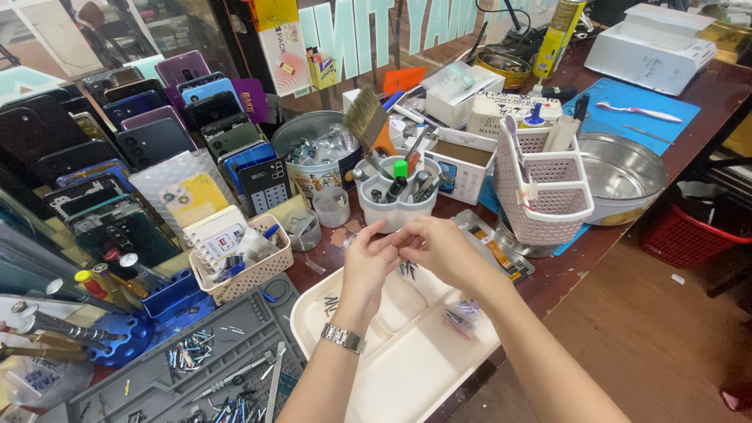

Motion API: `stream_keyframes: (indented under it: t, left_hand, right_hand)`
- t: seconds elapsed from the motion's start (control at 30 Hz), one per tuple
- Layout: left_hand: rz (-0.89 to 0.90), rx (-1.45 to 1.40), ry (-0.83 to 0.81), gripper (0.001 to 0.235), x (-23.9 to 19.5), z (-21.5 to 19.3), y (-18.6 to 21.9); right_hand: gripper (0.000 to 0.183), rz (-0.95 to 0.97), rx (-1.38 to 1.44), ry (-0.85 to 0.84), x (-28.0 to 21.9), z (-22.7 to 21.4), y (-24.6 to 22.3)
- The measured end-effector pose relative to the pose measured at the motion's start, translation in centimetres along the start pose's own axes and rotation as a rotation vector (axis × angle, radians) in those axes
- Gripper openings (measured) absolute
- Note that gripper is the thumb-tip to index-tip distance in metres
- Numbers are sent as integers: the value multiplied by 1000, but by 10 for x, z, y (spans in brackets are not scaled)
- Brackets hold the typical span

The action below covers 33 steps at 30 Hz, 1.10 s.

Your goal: The person sorts small electronic components, likely connectors or pins, from a large pile on a workbench. They pick up individual items, separate them, and place them into compartments of a white tray. The person also briefly moves a multi-compartment organizer and a small plastic bag on the workbench.

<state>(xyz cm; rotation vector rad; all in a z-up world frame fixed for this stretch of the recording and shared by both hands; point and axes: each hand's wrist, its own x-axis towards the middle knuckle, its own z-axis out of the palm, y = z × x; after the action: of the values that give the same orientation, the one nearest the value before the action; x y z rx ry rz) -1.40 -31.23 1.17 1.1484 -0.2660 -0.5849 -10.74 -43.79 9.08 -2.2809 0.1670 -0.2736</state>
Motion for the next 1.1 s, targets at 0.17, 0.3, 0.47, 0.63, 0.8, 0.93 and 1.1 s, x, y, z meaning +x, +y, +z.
stream_keyframes:
  t: [0.17,0.3,0.47,0.63,0.8,0.93,1.1]
  left_hand:
    - [-37,-107,-27,61,8,2,-3]
    - [-148,-347,-23,60,11,3,2]
    - [-77,-260,25,57,3,3,9]
    - [45,28,86,54,-12,-8,17]
    - [46,36,127,44,-33,-29,25]
    - [135,27,173,35,-53,-49,27]
    - [232,101,254,30,-95,-104,47]
  right_hand:
    - [17,-80,-68,49,-4,-3,-2]
    - [12,-255,-258,107,-6,-6,4]
    - [16,-88,-99,189,1,7,25]
    - [17,69,-145,199,14,31,48]
    - [17,39,-251,227,11,33,31]
    - [20,-37,-112,227,4,45,-19]
    - [20,-147,-22,57,-10,98,-92]
